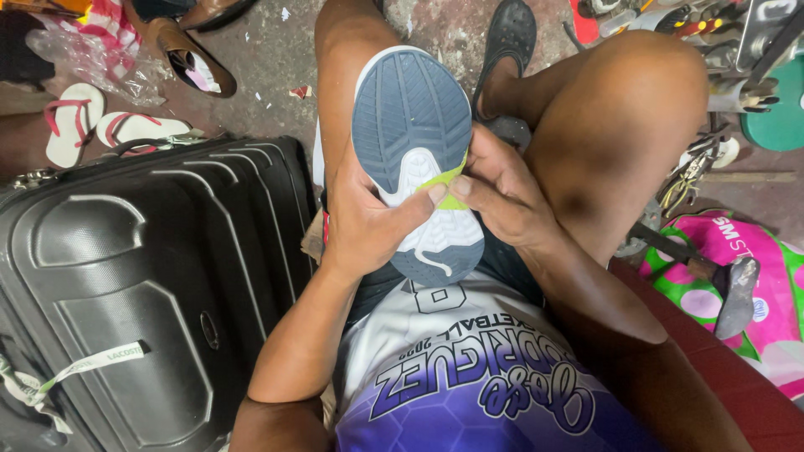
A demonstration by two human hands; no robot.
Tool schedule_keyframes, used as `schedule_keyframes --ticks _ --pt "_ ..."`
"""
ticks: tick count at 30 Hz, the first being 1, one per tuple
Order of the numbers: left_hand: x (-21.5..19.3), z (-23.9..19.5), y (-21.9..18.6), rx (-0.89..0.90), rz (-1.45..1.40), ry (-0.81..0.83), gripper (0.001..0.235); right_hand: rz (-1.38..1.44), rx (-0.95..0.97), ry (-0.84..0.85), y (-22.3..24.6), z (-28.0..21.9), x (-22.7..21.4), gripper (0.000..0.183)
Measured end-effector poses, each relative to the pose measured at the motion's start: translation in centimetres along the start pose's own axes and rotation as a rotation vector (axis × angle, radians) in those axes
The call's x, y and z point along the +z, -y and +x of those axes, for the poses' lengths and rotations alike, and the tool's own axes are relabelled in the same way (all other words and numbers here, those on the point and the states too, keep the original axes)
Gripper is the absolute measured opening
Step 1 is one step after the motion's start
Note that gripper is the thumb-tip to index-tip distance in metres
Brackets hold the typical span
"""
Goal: The person holds a sneaker and scrapes its sole with a metal tool, then wipes the sole with a green cloth. The person repeats scraping and wiping motions on the same sole area.
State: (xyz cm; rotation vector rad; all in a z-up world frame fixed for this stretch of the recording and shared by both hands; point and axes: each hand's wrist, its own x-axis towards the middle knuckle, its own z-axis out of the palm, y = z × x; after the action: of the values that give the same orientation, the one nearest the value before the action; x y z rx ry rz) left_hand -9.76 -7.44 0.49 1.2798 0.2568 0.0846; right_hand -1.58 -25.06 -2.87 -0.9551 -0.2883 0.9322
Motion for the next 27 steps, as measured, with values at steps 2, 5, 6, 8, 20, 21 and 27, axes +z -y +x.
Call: schedule_keyframes --ticks 2,5,6,8,20,21,27 --pt "0.0 0.0 0.1 -0.024 0.003 -0.006 0.05 -0.027 0.007 -0.012 -0.1 0.0 -0.1 0.058" --pt "-0.1 0.4 0.2 -0.044 -0.025 -0.006 0.048 -0.093 0.02 -0.024 -0.1 0.1 -0.4 0.052" --pt "-0.1 0.5 0.3 -0.048 -0.039 -0.006 0.047 -0.105 0.035 -0.029 -0.1 0.1 -0.5 0.05" --pt "0.0 0.6 0.3 -0.066 -0.084 -0.01 0.047 -0.106 0.04 -0.03 -0.2 0.1 -0.7 0.047" --pt "0.8 1.0 -0.3 -0.131 -0.151 -0.008 0.05 -0.012 0.032 -0.004 0.2 -0.4 -0.9 0.041" --pt "0.9 1.1 -0.5 -0.127 -0.134 -0.005 0.049 -0.01 0.03 -0.003 0.3 -0.4 -0.9 0.041" --pt "0.9 2.2 -0.8 -0.158 -0.112 -0.017 0.049 -0.31 -0.103 -0.127 2.1 -1.0 -1.8 0.055"
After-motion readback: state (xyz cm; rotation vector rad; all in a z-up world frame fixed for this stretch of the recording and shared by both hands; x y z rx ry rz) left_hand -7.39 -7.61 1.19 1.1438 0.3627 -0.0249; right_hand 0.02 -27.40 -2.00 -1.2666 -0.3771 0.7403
